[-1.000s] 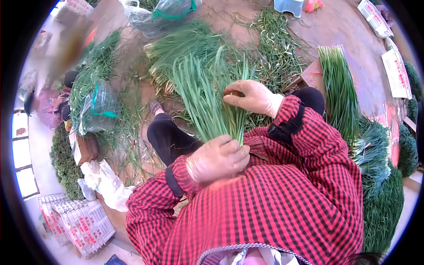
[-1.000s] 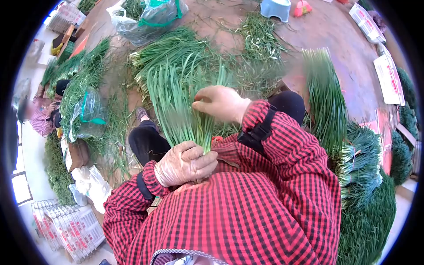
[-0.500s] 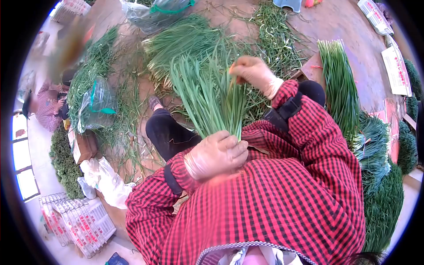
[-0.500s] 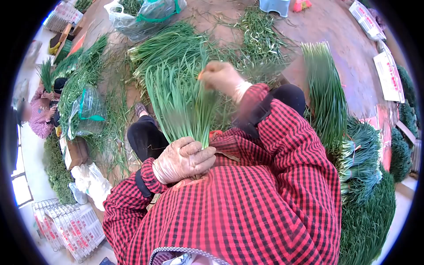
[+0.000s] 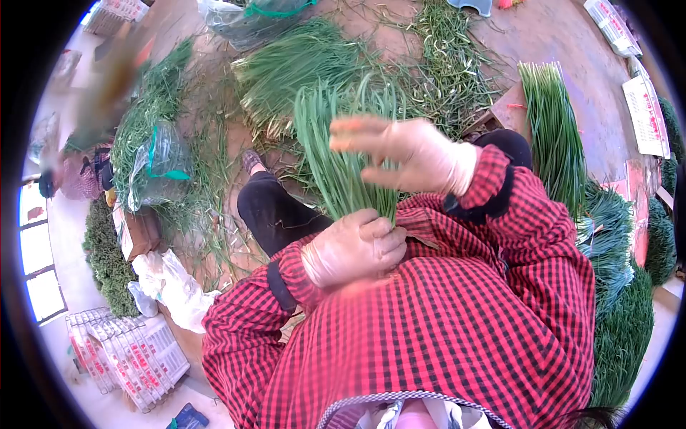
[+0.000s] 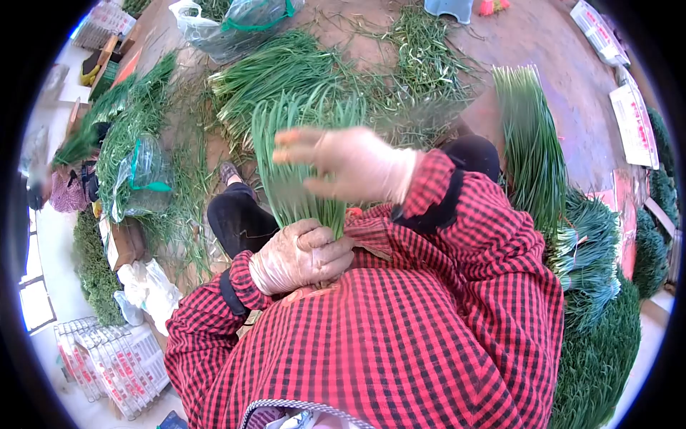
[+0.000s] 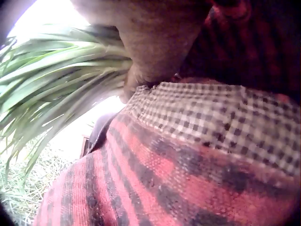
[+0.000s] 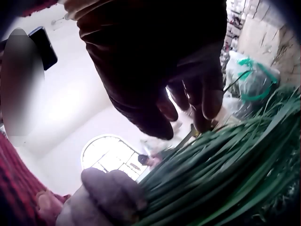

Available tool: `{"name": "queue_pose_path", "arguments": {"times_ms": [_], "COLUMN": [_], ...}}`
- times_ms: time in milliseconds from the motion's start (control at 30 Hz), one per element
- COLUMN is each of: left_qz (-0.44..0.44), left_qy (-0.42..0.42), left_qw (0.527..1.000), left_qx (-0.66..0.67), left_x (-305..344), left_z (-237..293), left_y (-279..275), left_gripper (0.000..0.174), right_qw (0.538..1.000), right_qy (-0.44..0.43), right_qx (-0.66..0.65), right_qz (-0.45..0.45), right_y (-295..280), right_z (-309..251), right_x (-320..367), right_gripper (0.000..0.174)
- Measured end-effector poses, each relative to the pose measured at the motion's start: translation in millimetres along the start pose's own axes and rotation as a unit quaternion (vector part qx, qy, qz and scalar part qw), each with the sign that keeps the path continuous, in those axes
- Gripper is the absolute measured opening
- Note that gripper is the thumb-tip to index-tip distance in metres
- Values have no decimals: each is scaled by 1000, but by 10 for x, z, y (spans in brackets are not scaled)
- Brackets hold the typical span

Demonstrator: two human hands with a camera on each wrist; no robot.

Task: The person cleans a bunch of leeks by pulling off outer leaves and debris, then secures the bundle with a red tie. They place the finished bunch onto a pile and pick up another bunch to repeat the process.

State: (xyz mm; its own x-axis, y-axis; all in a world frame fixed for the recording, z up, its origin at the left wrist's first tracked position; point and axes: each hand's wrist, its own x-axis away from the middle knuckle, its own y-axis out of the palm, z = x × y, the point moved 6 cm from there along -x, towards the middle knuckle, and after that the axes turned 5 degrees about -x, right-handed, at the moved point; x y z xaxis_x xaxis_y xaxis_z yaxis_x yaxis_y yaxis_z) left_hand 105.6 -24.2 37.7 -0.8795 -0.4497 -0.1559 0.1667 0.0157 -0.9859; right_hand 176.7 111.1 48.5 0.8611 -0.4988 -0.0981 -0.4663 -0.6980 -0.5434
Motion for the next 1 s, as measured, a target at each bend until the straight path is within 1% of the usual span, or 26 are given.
{"name": "queue_pose_path", "arguments": {"times_ms": [33, 67, 100, 133, 200, 233, 333, 367, 467, 500, 533, 600, 667, 700, 733, 767, 800, 867, 900, 933, 1000], "left_qz": [-8, 3, 14, 26, 3, -9, 56, 94, 139, 122, 118, 181, 242, 209, 171, 187, 205, 234, 285, 316, 380], "left_qy": [3, 0, -5, -10, -26, -32, -66, -86, -150, -177, -203, -245, -190, -190, -194, -186, -205, -248, -252, -252, -253], "left_qw": [1000, 1000, 1000, 1000, 1000, 999, 995, 991, 970, 961, 950, 913, 863, 851, 835, 820, 784, 700, 639, 636, 626], "left_qx": [-6, -4, -2, 0, -2, -3, -50, -45, 134, 173, 206, 272, 400, 443, 485, 508, 549, 628, 668, 657, 632], "left_x": [-5, -2, 12, 28, 73, 92, 99, 160, 168, 189, 206, 240, 207, 244, 283, 304, 338, 394, 392, 418, 532], "left_z": [6, 5, 3, 0, -11, -15, -63, -64, -259, -308, -370, -499, -580, -614, -630, -625, -654, -704, -716, -776, -964], "left_y": [-3, -16, -20, -30, -12, -6, -127, -107, -166, -195, -249, -362, -422, -349, -241, -187, -146, -68, -132, -175, -279], "left_gripper": [39, 39, 39, 39, 37, 37, 34, 33, 36, 39, 39, 38, 33, 31, 29, 35, 41, 53, 66, 73, 90], "right_qw": [998, 991, 988, 986, 977, 978, 974, 977, 970, 969, 967, 960, 955, 948, 944, 941, 938, 934, 932, 929, 924], "right_qy": [-60, -122, -141, -134, -117, -107, -84, -100, -135, -128, -128, -148, -165, -178, -175, -182, -188, -191, -191, -152, -86], "right_qx": [26, 53, 69, 103, 173, 179, 204, 183, 202, 213, 220, 236, 248, 260, 279, 286, 290, 299, 301, 327, 355], "right_qz": [-5, -11, 10, -9, -47, -28, -58, -40, -27, -16, -13, 19, 18, 34, 22, 22, 21, 49, 62, 88, 111], "right_y": [101, 237, 262, 269, 202, 157, 114, 82, 0, -16, -84, -209, -302, -323, -330, -371, -400, -506, -564, -665, -867], "right_z": [10, 55, 10, 3, -57, -102, -74, -90, -116, -136, -207, -327, -449, -448, -452, -491, -523, -498, -484, -445, -200], "right_x": [21, 46, 51, 70, 136, 176, 304, 343, 371, 384, 369, 339, 258, 229, 191, 162, 146, 123, 120, 102, 111], "right_gripper": [47, 43, 30, 26, 20, 10, 8, 7, 10, 13, 15, 16, 15, 13, 13, 12, 11, 11, 11, 11, 15]}}
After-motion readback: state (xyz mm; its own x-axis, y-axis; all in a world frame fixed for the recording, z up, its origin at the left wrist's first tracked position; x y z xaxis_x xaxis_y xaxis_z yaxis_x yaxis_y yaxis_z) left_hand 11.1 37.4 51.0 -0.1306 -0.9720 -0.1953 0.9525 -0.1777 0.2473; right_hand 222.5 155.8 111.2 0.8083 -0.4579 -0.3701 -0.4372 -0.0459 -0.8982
